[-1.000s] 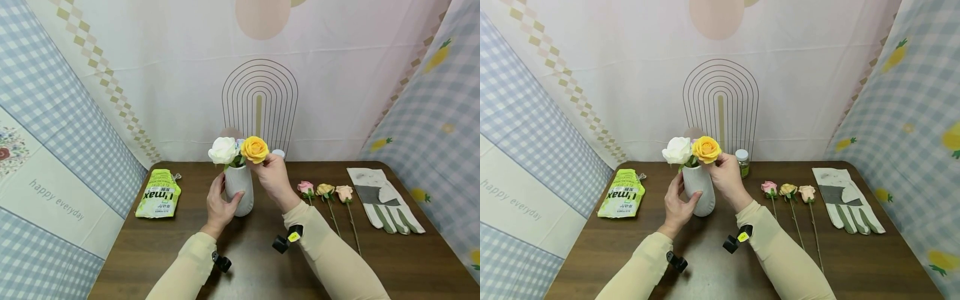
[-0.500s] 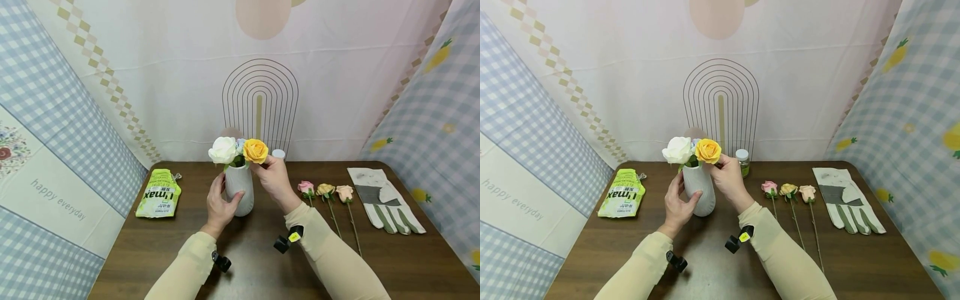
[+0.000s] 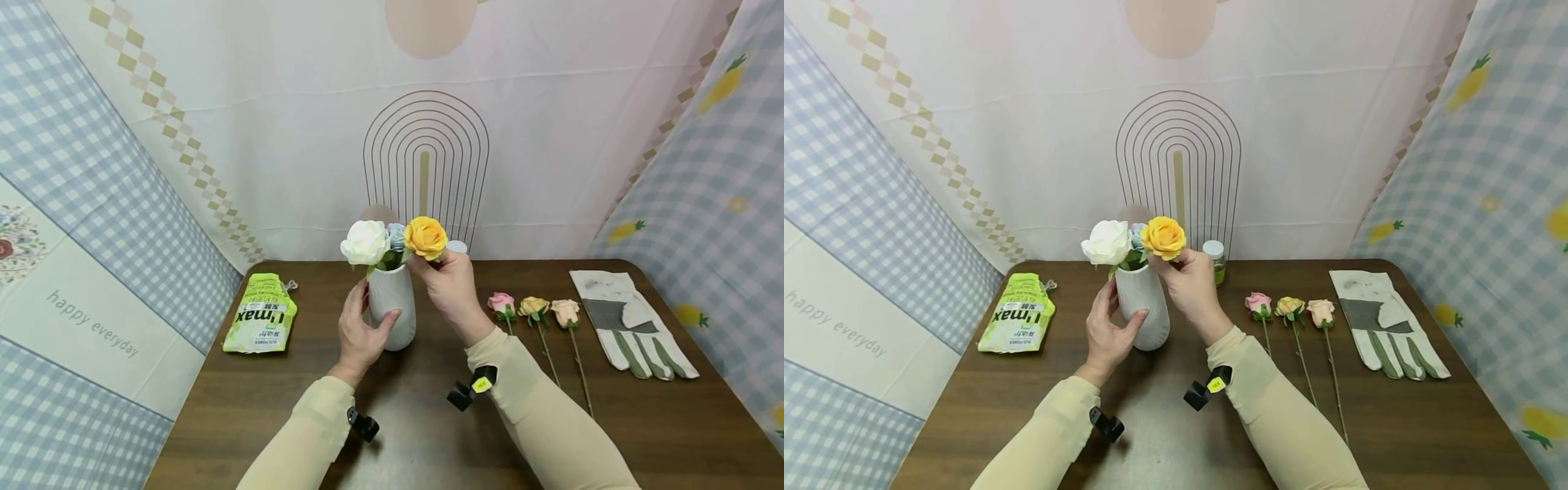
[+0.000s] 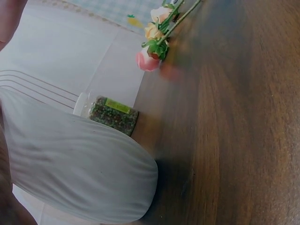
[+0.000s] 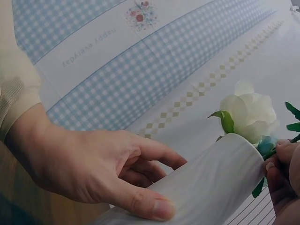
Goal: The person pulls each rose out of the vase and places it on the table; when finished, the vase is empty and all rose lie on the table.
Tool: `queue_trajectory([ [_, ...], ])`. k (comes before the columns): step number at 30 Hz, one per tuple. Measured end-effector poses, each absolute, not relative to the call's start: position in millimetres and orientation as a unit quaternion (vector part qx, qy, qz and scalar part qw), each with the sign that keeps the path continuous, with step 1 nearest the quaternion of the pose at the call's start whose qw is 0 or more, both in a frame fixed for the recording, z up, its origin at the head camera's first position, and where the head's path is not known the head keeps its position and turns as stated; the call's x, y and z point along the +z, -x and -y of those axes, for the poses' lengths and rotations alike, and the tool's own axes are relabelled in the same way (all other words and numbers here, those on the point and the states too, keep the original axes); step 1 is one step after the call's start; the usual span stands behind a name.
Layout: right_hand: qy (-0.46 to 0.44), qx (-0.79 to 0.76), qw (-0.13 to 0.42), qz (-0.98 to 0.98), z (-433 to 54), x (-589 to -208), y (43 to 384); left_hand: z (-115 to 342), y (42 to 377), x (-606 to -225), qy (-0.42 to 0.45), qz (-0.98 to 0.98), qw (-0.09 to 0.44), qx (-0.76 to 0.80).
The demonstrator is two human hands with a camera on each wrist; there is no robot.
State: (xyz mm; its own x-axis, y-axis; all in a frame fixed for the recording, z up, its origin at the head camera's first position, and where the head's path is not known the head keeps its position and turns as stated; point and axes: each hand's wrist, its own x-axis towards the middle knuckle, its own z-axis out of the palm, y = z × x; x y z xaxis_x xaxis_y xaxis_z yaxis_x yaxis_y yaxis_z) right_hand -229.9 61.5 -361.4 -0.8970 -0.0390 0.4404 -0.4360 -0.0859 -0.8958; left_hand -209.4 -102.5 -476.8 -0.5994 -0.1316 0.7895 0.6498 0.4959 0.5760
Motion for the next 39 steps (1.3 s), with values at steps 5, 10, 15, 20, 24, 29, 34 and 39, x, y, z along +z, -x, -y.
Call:
queue_trajectory([
  [5,-0.178,0.753,0.135,0.619,-62.1,-361.0,229.0,102.5,210.3,-477.7,0.171,0.755,0.420,-0.474],
  [10,-0.168,0.804,0.134,0.555,-60.5,-362.6,227.8,102.1,210.5,-478.1,0.171,0.756,0.416,-0.477],
  [15,-0.176,0.836,0.153,0.497,-62.6,-363.4,228.4,102.4,209.8,-478.3,0.171,0.755,0.417,-0.477],
  [20,-0.185,0.857,0.164,0.451,-69.8,-361.9,230.5,102.3,209.9,-477.4,0.172,0.753,0.418,-0.478],
  [24,-0.184,0.881,0.170,0.402,-79.9,-358.5,232.7,101.9,210.6,-477.2,0.173,0.754,0.412,-0.482],
  [29,-0.173,0.895,0.182,0.368,-97.2,-355.1,234.1,102.3,210.7,-477.6,0.167,0.759,0.404,-0.483],
  [34,-0.167,0.896,0.194,0.363,-110.7,-358.1,234.4,102.9,210.2,-478.5,0.164,0.760,0.404,-0.482],
  [39,-0.158,0.912,0.193,0.326,-119.6,-357.4,235.0,101.4,209.8,-477.7,0.168,0.760,0.404,-0.481],
])
